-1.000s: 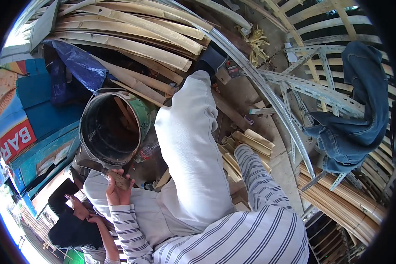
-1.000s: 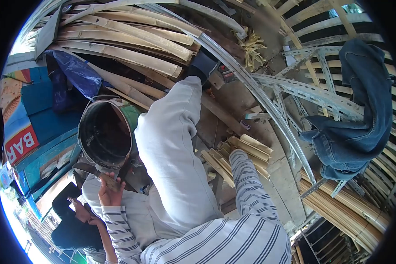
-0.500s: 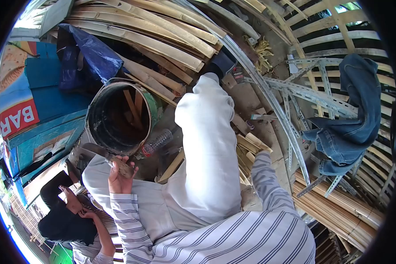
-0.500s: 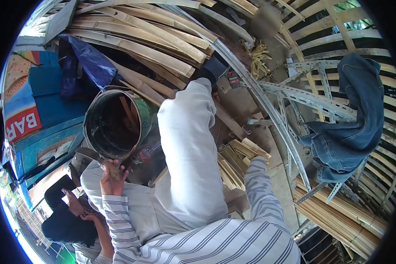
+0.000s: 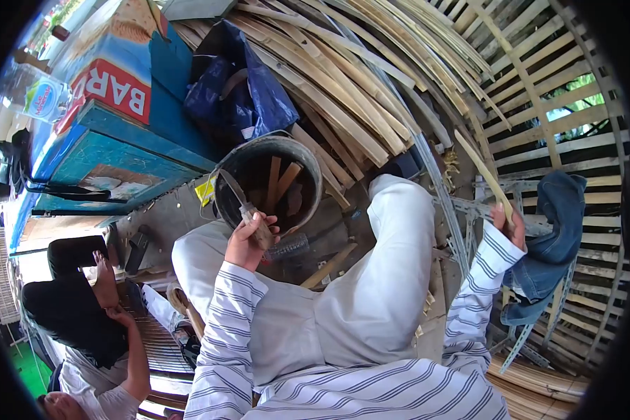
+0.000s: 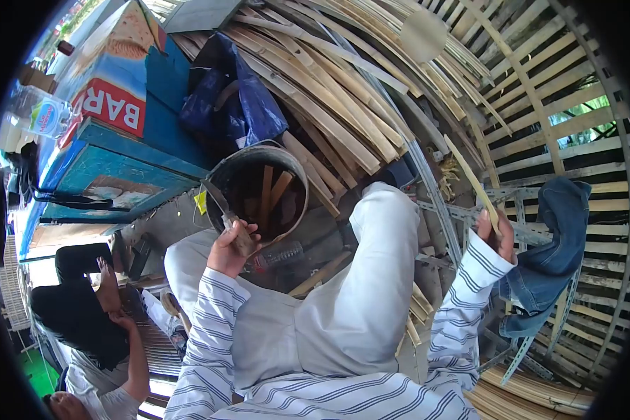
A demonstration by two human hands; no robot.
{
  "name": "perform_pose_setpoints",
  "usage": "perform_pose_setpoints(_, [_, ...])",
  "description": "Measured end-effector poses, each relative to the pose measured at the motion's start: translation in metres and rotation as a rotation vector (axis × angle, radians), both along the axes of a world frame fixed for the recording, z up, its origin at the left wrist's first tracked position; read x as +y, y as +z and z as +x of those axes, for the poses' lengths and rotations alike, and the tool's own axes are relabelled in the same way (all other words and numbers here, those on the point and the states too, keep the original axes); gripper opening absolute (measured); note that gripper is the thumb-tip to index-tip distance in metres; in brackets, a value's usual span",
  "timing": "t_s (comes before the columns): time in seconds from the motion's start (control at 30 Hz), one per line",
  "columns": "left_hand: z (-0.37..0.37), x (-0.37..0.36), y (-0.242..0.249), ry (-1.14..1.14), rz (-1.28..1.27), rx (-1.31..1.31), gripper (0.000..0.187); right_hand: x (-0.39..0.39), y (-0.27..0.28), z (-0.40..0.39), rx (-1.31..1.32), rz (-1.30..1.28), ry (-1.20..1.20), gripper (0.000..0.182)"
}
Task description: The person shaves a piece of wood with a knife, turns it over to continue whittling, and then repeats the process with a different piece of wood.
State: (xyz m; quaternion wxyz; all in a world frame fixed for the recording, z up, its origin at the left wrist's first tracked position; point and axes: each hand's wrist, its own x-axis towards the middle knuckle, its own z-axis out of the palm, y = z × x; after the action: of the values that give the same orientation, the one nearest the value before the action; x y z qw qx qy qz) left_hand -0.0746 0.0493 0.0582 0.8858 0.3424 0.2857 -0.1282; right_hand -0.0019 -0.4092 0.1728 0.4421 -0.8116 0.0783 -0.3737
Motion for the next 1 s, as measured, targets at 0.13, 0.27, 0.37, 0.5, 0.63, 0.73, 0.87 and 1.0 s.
perform_pose_setpoints(0.13, [0.008,0.010,0.001,0.034,-0.023,-0.001,0.031,0.132,0.033,0.058,-0.139,-0.177,0.356,0.016])
perform_pose_setpoints(0.27, [0.017,0.013,0.006,0.048,-0.041,-0.022,0.031,0.236,-0.020,0.073,-0.110,-0.199,0.671,0.022])
perform_pose_setpoints(0.37, [0.027,0.020,0.006,0.037,-0.027,-0.051,0.030,0.280,-0.096,0.068,-0.058,-0.239,0.868,0.033])
perform_pose_setpoints(0.5, [0.037,0.025,-0.015,0.019,-0.050,-0.052,0.034,0.299,-0.145,0.050,0.057,-0.279,0.972,0.031])
perform_pose_setpoints(0.63, [0.043,0.021,-0.028,0.007,-0.219,-0.096,0.034,0.304,-0.174,0.034,0.100,-0.249,1.040,0.041])
perform_pose_setpoints(0.73, [0.047,0.014,-0.034,0.040,-0.266,-0.109,0.032,0.302,-0.180,0.020,0.243,-0.272,1.051,0.038])
perform_pose_setpoints(0.87, [0.049,0.007,-0.046,0.005,-0.234,-0.088,0.040,0.297,-0.165,0.017,0.554,-0.269,1.145,0.040])
perform_pose_setpoints(1.0, [0.047,0.002,-0.051,-0.027,-0.131,0.008,0.053,0.294,-0.156,0.021,0.747,-0.199,1.244,0.050])
